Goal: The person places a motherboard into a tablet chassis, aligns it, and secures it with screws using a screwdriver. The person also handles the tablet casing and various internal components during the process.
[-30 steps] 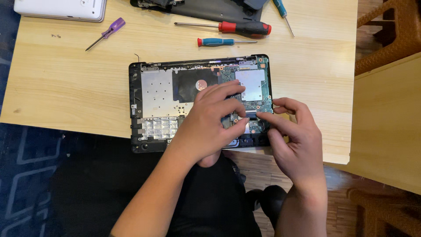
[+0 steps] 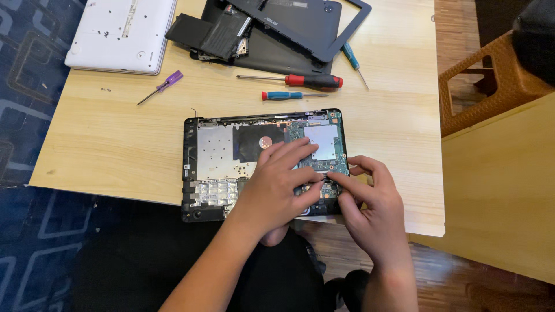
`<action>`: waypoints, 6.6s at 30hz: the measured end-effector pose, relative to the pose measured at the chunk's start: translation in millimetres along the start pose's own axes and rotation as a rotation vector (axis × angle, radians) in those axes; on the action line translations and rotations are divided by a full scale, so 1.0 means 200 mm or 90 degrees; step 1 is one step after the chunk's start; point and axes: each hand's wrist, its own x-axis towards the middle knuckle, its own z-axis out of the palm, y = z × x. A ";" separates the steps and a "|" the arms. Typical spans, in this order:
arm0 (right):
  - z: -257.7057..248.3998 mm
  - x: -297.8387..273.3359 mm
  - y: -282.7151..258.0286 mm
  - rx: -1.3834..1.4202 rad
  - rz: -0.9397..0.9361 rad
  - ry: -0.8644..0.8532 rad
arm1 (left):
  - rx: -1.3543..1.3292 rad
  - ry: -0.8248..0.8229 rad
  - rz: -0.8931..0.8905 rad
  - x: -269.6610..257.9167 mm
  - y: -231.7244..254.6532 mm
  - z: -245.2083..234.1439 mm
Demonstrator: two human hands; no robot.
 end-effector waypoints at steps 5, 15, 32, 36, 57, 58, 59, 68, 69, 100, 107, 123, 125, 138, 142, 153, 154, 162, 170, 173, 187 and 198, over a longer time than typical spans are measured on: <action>0.00 0.01 -0.03 0.030 0.040 0.025 | 0.172 -0.006 0.047 -0.02 0.15 -0.03; 0.01 0.00 -0.01 0.013 0.010 0.018 | 0.231 0.033 0.111 -0.12 0.14 0.01; 0.04 -0.01 0.01 -0.062 -0.077 0.020 | 0.133 0.051 0.064 -0.10 0.15 -0.02; 0.02 -0.01 -0.01 -0.042 -0.044 0.003 | 0.113 0.046 0.047 -0.10 0.15 -0.02; 0.04 0.01 -0.02 -0.015 -0.055 0.081 | -0.007 0.098 -0.023 -0.10 0.10 0.01; 0.03 0.01 -0.02 -0.014 -0.054 0.080 | -0.007 0.096 -0.024 -0.10 0.10 0.01; 0.03 0.01 -0.02 -0.009 -0.047 0.082 | -0.010 0.096 -0.024 -0.10 0.10 0.00; 0.03 0.02 -0.03 0.003 -0.050 0.087 | 0.021 0.107 0.009 -0.10 0.10 0.01; 0.03 0.02 -0.03 0.002 -0.055 0.086 | 0.024 0.108 0.011 -0.10 0.11 0.01; 0.02 0.01 -0.01 0.010 -0.059 0.081 | 0.014 0.121 0.028 -0.11 0.09 0.01; 0.03 0.01 -0.03 0.008 -0.056 0.095 | 0.046 0.120 0.035 -0.11 0.10 0.02; 0.03 0.00 0.00 -0.024 -0.063 0.051 | 0.088 0.054 -0.009 -0.08 0.15 -0.02; 0.03 0.00 0.00 -0.028 -0.064 0.049 | 0.109 0.066 0.025 -0.07 0.15 -0.02; 0.03 0.00 -0.02 -0.033 -0.059 0.041 | 0.150 0.059 0.048 -0.07 0.16 -0.01; 0.03 0.00 -0.03 -0.033 -0.055 0.057 | 0.124 0.084 0.058 -0.08 0.15 -0.02; 0.02 0.01 -0.05 -0.022 -0.064 0.059 | 0.096 0.095 0.055 -0.10 0.14 0.00; 0.02 0.01 -0.05 -0.022 -0.064 0.059 | 0.096 0.095 0.055 -0.10 0.13 0.01; 0.03 0.01 -0.06 -0.032 -0.076 0.065 | 0.110 0.110 0.067 -0.11 0.13 0.01; 0.01 0.02 -0.08 -0.021 -0.080 0.048 | 0.132 0.099 0.074 -0.10 0.14 0.00; 0.01 0.01 -0.08 -0.023 -0.085 0.050 | 0.114 0.111 0.064 -0.11 0.14 0.01; 0.05 0.02 -0.04 -0.040 -0.095 0.102 | 0.128 0.189 0.066 -0.12 0.11 0.08; 0.06 0.02 -0.01 -0.050 -0.104 0.117 | 0.121 0.174 0.061 -0.11 0.11 0.07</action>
